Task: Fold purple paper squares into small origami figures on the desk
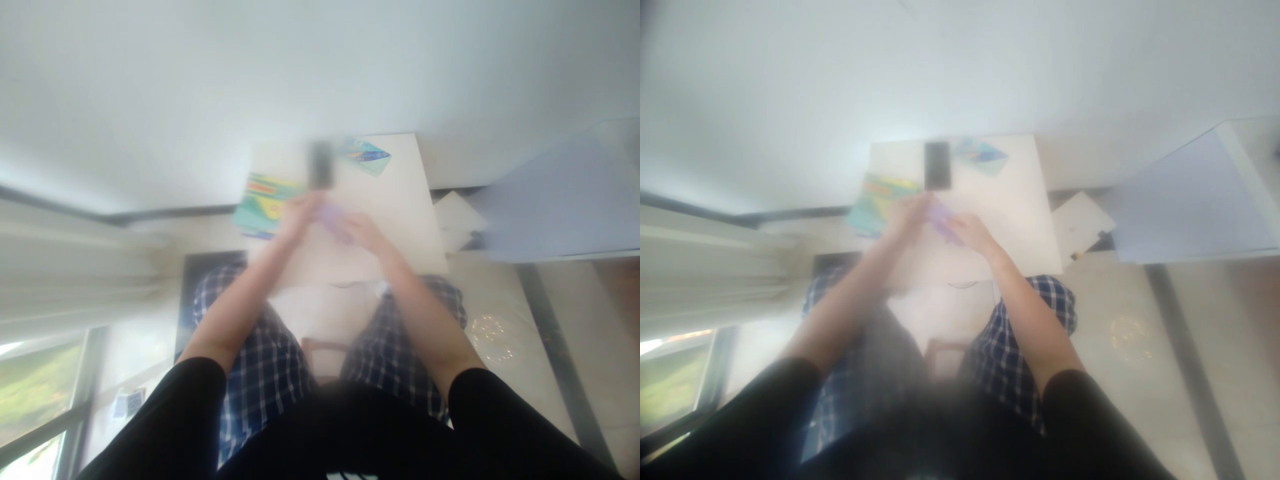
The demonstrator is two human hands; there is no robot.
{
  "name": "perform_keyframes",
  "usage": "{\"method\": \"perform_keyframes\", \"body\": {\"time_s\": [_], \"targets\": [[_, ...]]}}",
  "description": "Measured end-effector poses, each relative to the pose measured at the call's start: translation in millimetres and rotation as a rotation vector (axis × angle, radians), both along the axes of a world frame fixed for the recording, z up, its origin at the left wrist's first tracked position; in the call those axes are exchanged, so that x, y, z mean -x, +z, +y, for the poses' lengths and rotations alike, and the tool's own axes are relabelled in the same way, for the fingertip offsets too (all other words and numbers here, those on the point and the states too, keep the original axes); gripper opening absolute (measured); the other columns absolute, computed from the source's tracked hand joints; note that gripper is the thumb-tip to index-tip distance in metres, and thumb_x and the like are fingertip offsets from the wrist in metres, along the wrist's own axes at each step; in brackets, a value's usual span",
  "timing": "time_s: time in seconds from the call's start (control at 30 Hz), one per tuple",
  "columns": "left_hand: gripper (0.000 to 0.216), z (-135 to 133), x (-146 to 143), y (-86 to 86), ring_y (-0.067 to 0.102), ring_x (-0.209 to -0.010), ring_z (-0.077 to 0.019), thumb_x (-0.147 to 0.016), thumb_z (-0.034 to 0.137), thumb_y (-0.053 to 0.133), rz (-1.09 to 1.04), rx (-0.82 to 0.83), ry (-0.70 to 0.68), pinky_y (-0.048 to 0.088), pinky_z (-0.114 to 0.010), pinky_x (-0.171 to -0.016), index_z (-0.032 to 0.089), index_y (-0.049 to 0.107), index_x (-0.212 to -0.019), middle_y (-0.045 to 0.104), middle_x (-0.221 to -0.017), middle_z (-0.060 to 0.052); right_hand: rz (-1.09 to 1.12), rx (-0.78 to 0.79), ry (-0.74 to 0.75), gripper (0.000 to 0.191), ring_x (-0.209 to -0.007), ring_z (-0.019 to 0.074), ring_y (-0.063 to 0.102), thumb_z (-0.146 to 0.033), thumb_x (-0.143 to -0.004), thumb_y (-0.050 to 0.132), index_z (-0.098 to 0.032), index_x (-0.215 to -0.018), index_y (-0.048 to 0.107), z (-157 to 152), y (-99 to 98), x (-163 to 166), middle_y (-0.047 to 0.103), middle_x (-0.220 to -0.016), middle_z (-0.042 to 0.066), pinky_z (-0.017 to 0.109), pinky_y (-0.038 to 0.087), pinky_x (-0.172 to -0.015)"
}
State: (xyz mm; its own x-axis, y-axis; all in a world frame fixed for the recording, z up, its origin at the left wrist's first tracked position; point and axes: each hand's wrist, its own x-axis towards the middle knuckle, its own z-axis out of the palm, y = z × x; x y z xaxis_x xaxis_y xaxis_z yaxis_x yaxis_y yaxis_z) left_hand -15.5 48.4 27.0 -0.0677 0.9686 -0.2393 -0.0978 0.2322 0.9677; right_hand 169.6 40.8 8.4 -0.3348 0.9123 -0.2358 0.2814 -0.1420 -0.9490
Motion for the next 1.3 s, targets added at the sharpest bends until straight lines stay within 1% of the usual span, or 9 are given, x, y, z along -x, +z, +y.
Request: {"method": "perform_keyframes", "body": {"time_s": [0.27,0.33,0.43,0.5,0.63,0.8,1.0,1.13,1.3], "targets": [[0.028,0.9,2.0,-4.0,0.072,-0.090,-0.0244,-0.079,0.044,0.071,0.077,-0.030,0.038,0.058,-0.031,-0.077,0.018,0.076,-0.087,0.077,-0.090,-0.008,0.005,0.032,-0.009,0.052,-0.047,0.0118,0.059,-0.066,-0.080,0.065,-0.015,-0.076,0.076,0.6,-6.6,1.4,0.071,-0.059,0.003,0.021,0.044,-0.043],[0.026,6.5,5.8,-9.8,0.071,-0.096,-0.0255,-0.078,0.043,0.073,0.109,-0.046,0.000,0.058,-0.030,-0.078,0.020,0.076,-0.089,0.077,-0.093,-0.007,0.017,0.019,-0.006,0.055,-0.047,0.0122,0.059,-0.069,-0.079,0.064,-0.016,-0.075,0.075,1.0,-7.0,0.3,0.070,-0.058,0.003,0.022,0.044,-0.044],[0.028,14.9,11.8,-17.9,0.066,-0.114,-0.0278,-0.064,0.030,0.086,0.193,-0.097,-0.112,0.056,-0.027,-0.085,0.023,0.076,-0.088,0.076,-0.103,-0.006,0.037,-0.017,0.005,0.061,-0.047,0.0124,0.058,-0.075,-0.076,0.061,-0.015,-0.071,0.074,1.7,-4.6,-2.2,0.068,-0.055,0.003,0.023,0.044,-0.044],[0.031,16.3,13.8,-19.3,0.064,-0.118,-0.0273,-0.065,0.031,0.085,0.174,-0.125,-0.139,0.055,-0.027,-0.089,0.022,0.077,-0.093,0.075,-0.110,-0.007,0.045,-0.019,0.004,0.065,-0.047,0.0127,0.058,-0.079,-0.073,0.060,-0.015,-0.068,0.072,1.5,-1.6,-2.8,0.066,-0.053,0.003,0.023,0.044,-0.045],[0.035,10.1,11.0,-13.7,0.069,-0.108,-0.0243,-0.076,0.047,0.074,0.047,-0.076,-0.096,0.057,-0.028,-0.085,0.020,0.075,-0.099,0.076,-0.108,-0.008,0.067,0.003,-0.025,0.068,-0.048,0.0133,0.057,-0.082,-0.070,0.060,-0.015,-0.064,0.069,0.0,3.4,-0.3,0.063,-0.050,0.003,0.024,0.046,-0.046],[0.040,7.6,8.1,-12.1,0.071,-0.099,-0.0243,-0.075,0.052,0.075,-0.004,-0.021,-0.053,0.059,-0.030,-0.078,0.020,0.075,-0.097,0.076,-0.104,-0.009,0.091,0.006,-0.046,0.067,-0.047,0.0126,0.054,-0.081,-0.073,0.059,-0.015,-0.071,0.072,-1.0,2.6,3.0,0.065,-0.053,0.003,0.026,0.047,-0.049],[0.036,8.6,11.2,-11.6,0.071,-0.091,-0.0204,-0.079,0.052,0.070,0.164,-0.091,-0.036,0.056,-0.023,-0.073,0.019,0.076,-0.090,0.076,-0.095,-0.008,0.040,0.000,-0.027,0.069,-0.055,0.0144,0.061,-0.081,-0.075,0.056,-0.016,-0.083,0.075,-2.0,-4.3,1.9,0.072,-0.065,0.005,0.025,0.051,-0.054],[0.036,9.5,13.5,-10.7,0.070,-0.080,-0.0176,-0.080,0.053,0.066,0.285,-0.082,-0.029,0.054,-0.022,-0.068,0.019,0.075,-0.087,0.075,-0.086,-0.006,-0.022,-0.038,-0.001,0.067,-0.064,0.0182,0.068,-0.078,-0.082,0.049,-0.017,-0.089,0.076,-1.7,-12.3,1.4,0.074,-0.072,0.005,0.029,0.056,-0.064],[0.036,11.1,15.0,-9.9,0.071,-0.086,-0.0179,-0.080,0.053,0.066,0.286,-0.104,-0.024,0.055,-0.022,-0.071,0.020,0.075,-0.087,0.076,-0.092,-0.006,-0.101,-0.246,-0.026,0.048,-0.099,0.0251,0.072,-0.059,-0.090,0.053,-0.023,-0.116,0.070,2.8,-20.4,1.2,0.077,-0.104,0.004,0.041,0.055,-0.096]]}}
